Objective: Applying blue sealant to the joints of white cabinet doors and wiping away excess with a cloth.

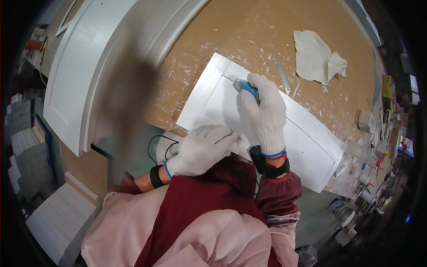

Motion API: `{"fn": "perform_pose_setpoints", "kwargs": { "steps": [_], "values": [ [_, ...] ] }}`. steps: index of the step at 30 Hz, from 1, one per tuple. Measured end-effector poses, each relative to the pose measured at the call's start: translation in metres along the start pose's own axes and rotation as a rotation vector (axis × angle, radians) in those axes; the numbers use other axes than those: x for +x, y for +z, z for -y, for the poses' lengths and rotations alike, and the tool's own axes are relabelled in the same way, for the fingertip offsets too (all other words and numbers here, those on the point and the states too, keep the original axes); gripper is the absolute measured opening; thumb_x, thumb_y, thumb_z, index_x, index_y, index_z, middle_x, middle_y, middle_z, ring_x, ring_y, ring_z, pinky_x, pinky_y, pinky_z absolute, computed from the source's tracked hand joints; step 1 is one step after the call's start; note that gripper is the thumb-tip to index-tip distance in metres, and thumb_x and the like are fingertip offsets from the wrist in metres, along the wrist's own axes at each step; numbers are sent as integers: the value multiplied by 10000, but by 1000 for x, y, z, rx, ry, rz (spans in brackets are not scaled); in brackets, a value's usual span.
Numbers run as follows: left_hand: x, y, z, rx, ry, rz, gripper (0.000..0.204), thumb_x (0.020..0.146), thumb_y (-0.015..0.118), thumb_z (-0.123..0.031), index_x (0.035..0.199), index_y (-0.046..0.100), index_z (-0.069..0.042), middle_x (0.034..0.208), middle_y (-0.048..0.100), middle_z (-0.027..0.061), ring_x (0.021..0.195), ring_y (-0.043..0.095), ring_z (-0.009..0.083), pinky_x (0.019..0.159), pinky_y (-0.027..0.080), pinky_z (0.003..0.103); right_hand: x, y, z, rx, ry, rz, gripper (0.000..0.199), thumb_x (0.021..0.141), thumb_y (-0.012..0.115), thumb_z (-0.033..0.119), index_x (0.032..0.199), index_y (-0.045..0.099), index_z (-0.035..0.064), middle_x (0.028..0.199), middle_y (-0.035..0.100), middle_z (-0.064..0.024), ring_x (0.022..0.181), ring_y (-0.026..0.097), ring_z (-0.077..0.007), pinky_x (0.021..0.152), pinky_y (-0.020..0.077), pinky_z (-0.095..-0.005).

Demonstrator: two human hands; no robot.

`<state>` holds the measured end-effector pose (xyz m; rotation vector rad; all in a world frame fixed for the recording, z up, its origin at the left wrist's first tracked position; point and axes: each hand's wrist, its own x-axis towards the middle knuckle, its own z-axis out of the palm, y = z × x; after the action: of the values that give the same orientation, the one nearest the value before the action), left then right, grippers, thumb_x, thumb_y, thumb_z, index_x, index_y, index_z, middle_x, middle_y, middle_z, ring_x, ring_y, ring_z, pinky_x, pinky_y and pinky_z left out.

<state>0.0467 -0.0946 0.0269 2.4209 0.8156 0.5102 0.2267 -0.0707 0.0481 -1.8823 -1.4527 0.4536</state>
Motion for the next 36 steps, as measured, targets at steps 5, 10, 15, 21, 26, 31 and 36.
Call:
{"fn": "perform_pose_setpoints", "kwargs": {
  "steps": [5, 10, 15, 21, 26, 31, 36],
  "values": [
    [4, -1, 6, -78, 52, 1, 373, 710, 737, -146, 1070, 644, -114, 1051, 619, 21, 976, 633, 214, 821, 520, 336, 11, 17, -3, 37, -63, -22, 205, 846, 593, 164, 1041, 610, 103, 937, 606, -160, 844, 606, -351, 729, 487, -439],
    [1, 4, 9, -83, 53, -12, 358, 714, 743, -152, 1055, 642, -117, 1064, 619, 31, 980, 630, 221, 818, 524, 344, 17, 24, 6, -60, 0, 43, 203, 794, 596, 141, 975, 621, 51, 890, 614, -170, 870, 587, -343, 764, 479, -402],
    [3, -2, 5, -48, 22, 39, 387, 715, 746, -158, 1082, 636, -100, 1085, 618, 31, 999, 626, 220, 827, 525, 349, 16, 17, 5, -94, 40, 82, 211, 799, 596, 143, 987, 626, 51, 909, 621, -170, 887, 593, -341, 778, 482, -396],
    [2, -2, 7, -51, 53, 19, 408, 720, 738, -169, 1108, 632, -99, 1086, 618, 25, 1017, 620, 209, 835, 523, 337, 0, 4, -2, -76, 61, -19, 233, 807, 605, 129, 1024, 642, 53, 951, 645, -165, 874, 636, -292, 773, 496, -348],
    [-1, -1, 4, -31, 22, 18, 401, 725, 730, -175, 1106, 632, -97, 1083, 617, 22, 1010, 625, 213, 842, 519, 326, -4, 0, 0, -31, 203, 8, 266, 839, 608, 182, 1086, 630, 89, 997, 630, -168, 935, 617, -349, 798, 496, -403],
    [-1, 2, 5, -23, 51, -9, 400, 726, 729, -173, 1106, 633, -94, 1084, 616, 24, 1013, 624, 216, 842, 518, 325, 1, 10, 4, -25, 86, -21, 246, 843, 600, 194, 1062, 631, 85, 982, 628, -167, 934, 613, -351, 792, 490, -408],
    [-5, 2, 7, -67, 58, -50, 366, 724, 728, -170, 1069, 641, -84, 1059, 619, 39, 972, 630, 227, 828, 519, 335, -7, -9, 3, -177, 237, -39, 243, 829, 587, 200, 1036, 630, 81, 970, 626, -177, 926, 605, -356, 790, 478, -421]
  ]
}}
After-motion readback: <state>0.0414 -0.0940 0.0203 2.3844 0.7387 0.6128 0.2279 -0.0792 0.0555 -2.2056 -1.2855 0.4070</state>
